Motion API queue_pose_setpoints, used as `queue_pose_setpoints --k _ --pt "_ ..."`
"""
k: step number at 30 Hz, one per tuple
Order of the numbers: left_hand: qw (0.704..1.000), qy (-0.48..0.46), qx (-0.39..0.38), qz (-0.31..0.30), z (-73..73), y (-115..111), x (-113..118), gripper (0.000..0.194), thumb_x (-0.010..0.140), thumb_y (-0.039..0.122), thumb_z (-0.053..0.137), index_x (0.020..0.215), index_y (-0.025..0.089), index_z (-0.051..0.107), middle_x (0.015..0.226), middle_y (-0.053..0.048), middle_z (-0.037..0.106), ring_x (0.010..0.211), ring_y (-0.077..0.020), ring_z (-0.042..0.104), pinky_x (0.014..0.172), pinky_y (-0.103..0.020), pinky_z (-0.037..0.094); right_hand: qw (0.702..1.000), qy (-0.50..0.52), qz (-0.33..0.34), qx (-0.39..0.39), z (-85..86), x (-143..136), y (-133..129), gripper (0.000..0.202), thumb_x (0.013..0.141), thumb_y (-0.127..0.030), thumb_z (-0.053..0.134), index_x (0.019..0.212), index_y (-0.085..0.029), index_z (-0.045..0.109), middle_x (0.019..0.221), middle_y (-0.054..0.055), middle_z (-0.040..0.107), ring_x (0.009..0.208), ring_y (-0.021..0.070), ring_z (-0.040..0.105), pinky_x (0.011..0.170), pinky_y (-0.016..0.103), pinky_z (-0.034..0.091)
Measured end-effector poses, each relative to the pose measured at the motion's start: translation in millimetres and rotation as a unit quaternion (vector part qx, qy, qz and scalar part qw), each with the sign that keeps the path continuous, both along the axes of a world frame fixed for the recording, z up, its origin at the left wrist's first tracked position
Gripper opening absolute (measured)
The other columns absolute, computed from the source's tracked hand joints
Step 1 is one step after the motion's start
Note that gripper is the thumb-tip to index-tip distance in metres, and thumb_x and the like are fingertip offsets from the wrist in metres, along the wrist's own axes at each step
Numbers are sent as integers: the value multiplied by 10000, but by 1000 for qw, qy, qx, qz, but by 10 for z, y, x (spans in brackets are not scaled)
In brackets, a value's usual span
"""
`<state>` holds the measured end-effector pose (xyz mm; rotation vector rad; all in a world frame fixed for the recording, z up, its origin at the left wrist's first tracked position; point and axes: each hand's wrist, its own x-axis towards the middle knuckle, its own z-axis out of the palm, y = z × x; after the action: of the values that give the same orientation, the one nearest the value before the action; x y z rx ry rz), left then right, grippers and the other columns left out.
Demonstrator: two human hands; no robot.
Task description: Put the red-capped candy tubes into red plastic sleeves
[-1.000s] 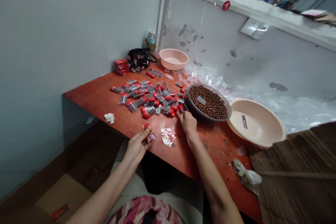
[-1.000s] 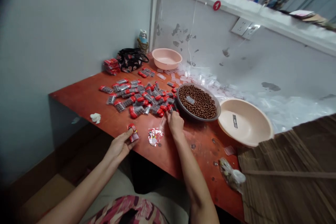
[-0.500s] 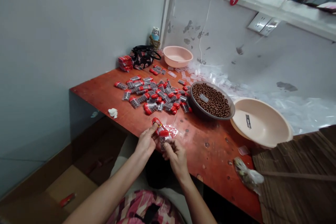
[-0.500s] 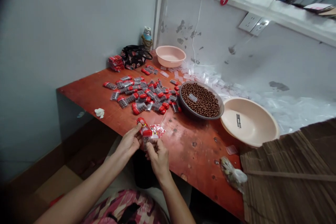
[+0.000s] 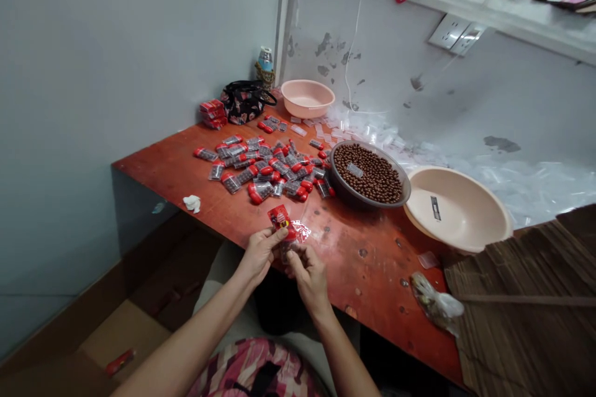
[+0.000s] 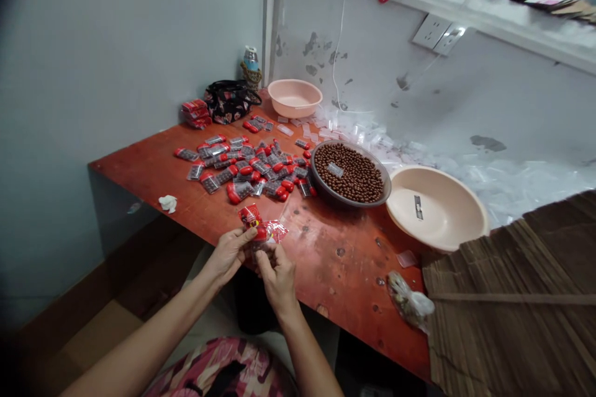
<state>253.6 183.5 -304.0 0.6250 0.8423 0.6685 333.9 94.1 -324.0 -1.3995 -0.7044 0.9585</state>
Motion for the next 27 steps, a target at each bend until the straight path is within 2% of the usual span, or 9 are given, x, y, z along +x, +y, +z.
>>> queue_pose_setpoints --k 2,6,8,12,14,19,22,24,27 --pt "1000 14 8 -12 13 -1 -10 224 612 295 698 680 103 604 579 -49 640 458 -137 563 465 -253 453 1000 10 1 -1 -10 8 3 152 779 -332 533 850 -200 559 678 -9 573 487 99 509 445 210 432" --pt "997 23 18 -74 45 19 -40 231 625 324 675 645 103 612 531 -49 622 410 -141 546 411 -249 425 993 110 34 -5 -63 39 20 170 780 -352 527 797 -184 534 519 -44 533 389 83 476 379 182 378" --pt "995 39 35 -88 37 32 -47 235 625 327 673 649 99 624 546 -56 628 427 -149 556 420 -250 427 991 129 32 -6 -78 46 21 176 774 -359 531 775 -183 529 510 -46 533 380 81 471 366 177 363" --pt "991 90 93 -27 -1 35 -32 215 597 289 701 654 89 647 604 -63 649 511 -146 582 500 -239 450 1000 16 -19 5 -49 29 6 179 761 -336 555 859 -189 585 684 1 603 504 99 520 459 204 421" --pt "992 84 89 -16 11 26 -25 206 602 287 697 662 96 649 598 -52 646 503 -141 576 495 -240 451 1000 13 -21 9 -35 21 10 179 761 -335 555 862 -192 590 691 1 609 496 96 516 451 203 418" --pt "992 35 48 -108 119 28 -78 232 658 327 641 643 96 631 545 -65 626 450 -166 565 449 -280 451 988 156 19 7 -85 34 49 184 759 -352 559 760 -169 540 465 -53 535 326 61 432 329 159 330" --pt "988 25 51 -143 130 21 -115 229 675 311 629 647 83 632 567 -80 629 481 -178 579 485 -302 469 984 180 15 10 -115 20 69 198 752 -351 571 734 -159 527 443 -58 523 313 52 426 318 145 324" --pt "988 17 52 -142 98 -12 -115 218 676 307 631 648 90 628 538 -61 611 453 -172 566 465 -303 462 987 159 -10 12 -116 -2 91 202 734 -349 593 749 -156 535 474 -51 539 339 57 457 334 149 353" --pt "994 3 42 -99 29 -80 -100 191 649 285 661 626 100 618 502 -26 580 429 -145 540 448 -279 449 985 162 -58 22 -98 -26 128 220 696 -330 635 786 -175 508 510 -57 558 366 72 495 357 166 401"
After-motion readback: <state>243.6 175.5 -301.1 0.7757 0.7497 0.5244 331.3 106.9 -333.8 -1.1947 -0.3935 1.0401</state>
